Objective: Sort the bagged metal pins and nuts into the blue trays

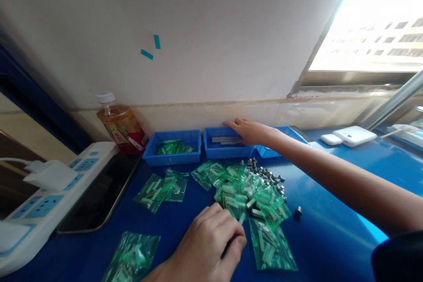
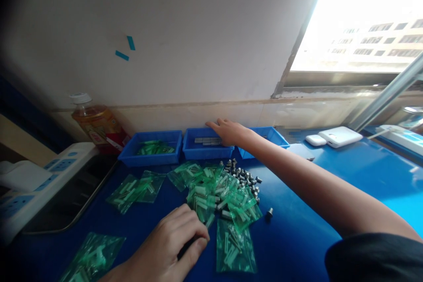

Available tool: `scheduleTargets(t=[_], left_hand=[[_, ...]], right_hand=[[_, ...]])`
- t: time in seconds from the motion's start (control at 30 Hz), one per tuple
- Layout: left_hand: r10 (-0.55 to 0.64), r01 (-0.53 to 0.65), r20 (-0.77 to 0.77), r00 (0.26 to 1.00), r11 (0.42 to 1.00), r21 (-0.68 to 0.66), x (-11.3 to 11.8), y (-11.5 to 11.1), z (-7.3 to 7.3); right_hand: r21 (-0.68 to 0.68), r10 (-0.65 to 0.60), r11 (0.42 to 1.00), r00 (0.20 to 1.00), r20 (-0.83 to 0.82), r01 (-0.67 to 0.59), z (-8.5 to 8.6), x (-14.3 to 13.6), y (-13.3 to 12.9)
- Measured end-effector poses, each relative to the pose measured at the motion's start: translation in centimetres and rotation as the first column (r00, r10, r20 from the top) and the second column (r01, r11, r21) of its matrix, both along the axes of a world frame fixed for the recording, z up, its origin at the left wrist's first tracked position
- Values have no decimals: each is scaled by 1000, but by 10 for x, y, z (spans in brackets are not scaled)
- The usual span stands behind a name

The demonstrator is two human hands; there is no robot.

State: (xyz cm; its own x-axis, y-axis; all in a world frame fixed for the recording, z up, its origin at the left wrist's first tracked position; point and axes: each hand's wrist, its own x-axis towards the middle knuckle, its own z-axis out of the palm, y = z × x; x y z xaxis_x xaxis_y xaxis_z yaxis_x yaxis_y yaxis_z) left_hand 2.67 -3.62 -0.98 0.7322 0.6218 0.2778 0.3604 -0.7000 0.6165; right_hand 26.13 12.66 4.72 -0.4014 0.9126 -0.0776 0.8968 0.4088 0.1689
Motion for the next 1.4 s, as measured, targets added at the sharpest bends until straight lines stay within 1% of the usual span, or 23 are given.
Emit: scheduleTargets(t=[0.1, 0.17, 0.33, 0.43, 0.53, 0.63, 0.73, 0.8, 0.9, 1.07, 1.2, 1.27, 1.4], left_hand=[[-3, 3, -35, 999, 1000, -19, -1, -1, 6], [-1, 0, -36, 999, 1000, -31, -1, -2, 5], [8, -8, 77, 997, 1000, 0, 0, -1, -8], [8, -7, 95, 995, 1000, -2, 1, 0, -12], [0, 0, 82, 997, 1000, -5, 0, 0, -7], [-8, 8, 15, 1000, 999, -31, -1, 0, 1], [-11, 9, -27, 1000, 999, -45, -1, 0, 6], [-13, 11, -32, 999, 999, -42, -1, 0, 7], [-15, 14, -33, 999, 999, -33, 0, 0, 6], [-9, 8, -42, 999, 1000, -28, 0, 0, 5], [-9, 8, -17, 1000, 1000, -18, 0, -1, 3], [-12, 12, -10, 1000, 1000, -15, 0, 0, 2], [-15, 15, -30, 999, 1000, -15, 0, 0, 2]], right_hand=[[-80, -27, 996, 999, -33, 25, 2, 3, 5], [-124, -38, 992, 997, -68, 30, 4, 5, 10], [-129, -60, 990, 996, -66, 51, 2, 9, 20], [-138, -53, 989, 996, -67, 44, -1, 10, 21], [-106, -19, 994, 997, -74, 11, 0, 10, 20], [-69, 4, 998, 996, -84, -10, 3, 9, 17], [-109, -21, 994, 998, -51, 16, 7, 7, 14], [-140, -54, 989, 998, -14, 52, 8, 6, 12], [-131, -81, 988, 997, -4, 80, 6, 5, 13], [-136, -74, 988, 996, -44, 68, 2, 7, 17], [-155, -60, 987, 996, -62, 50, 5, 8, 17], [-143, -45, 989, 995, -90, 32, 7, 5, 15], [-22, -6, 1000, 994, -105, 3, 8, -12, 9]])
